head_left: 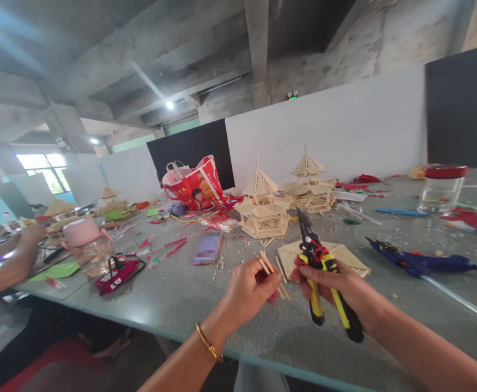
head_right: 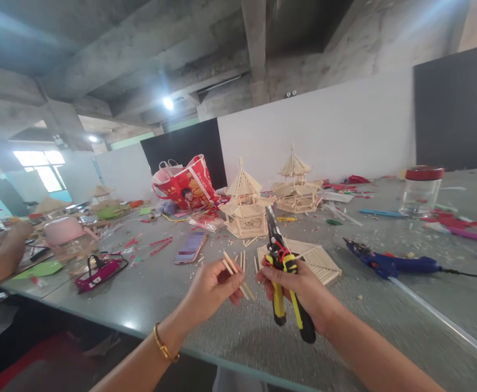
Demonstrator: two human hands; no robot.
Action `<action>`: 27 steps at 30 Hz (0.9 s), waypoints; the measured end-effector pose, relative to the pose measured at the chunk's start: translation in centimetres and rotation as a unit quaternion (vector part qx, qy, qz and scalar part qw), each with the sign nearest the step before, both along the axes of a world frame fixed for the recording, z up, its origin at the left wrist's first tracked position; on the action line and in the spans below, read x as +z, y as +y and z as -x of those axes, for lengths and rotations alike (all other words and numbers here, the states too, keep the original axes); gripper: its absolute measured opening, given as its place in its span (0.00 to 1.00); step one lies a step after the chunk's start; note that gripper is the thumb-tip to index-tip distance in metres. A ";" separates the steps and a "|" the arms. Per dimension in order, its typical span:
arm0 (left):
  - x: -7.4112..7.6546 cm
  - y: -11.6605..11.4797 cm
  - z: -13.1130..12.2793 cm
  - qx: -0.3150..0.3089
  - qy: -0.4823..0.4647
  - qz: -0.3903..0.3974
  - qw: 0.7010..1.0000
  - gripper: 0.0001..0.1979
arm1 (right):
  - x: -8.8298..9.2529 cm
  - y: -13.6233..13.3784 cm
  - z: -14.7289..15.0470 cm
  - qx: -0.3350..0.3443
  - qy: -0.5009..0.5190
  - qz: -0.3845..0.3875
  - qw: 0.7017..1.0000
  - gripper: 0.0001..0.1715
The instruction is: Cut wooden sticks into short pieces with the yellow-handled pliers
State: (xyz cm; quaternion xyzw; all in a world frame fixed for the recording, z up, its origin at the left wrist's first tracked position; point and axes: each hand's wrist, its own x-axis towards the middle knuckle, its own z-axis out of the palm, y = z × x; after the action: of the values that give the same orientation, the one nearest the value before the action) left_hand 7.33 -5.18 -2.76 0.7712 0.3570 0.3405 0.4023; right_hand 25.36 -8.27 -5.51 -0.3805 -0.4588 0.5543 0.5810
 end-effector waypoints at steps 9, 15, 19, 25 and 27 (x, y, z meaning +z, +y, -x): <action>-1.2 3.6 0.7 0.050 0.105 -0.075 0.990 0.08 | 1.1 -0.1 -0.4 0.027 0.120 -0.002 0.992 0.20; -2.3 5.1 0.5 0.033 0.135 -0.046 0.989 0.08 | 1.0 -0.1 -0.6 0.006 0.121 0.007 0.993 0.17; -2.2 4.6 0.1 0.025 0.164 -0.057 0.985 0.09 | 0.9 0.1 -0.8 -0.002 0.119 0.019 0.993 0.17; -1.8 4.2 -0.3 0.022 0.207 -0.119 0.971 0.09 | 0.7 0.1 -0.9 -0.017 0.127 0.030 0.991 0.15; -1.9 4.4 -0.3 0.016 0.195 -0.097 0.976 0.09 | 0.7 0.1 -0.9 -0.014 0.130 0.033 0.991 0.15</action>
State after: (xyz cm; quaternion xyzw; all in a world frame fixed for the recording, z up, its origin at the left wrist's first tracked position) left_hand 7.61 -0.82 -4.65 0.8522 0.4061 0.2230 0.2433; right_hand 26.30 -8.12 -4.77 -0.3306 -0.3558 0.6055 0.6305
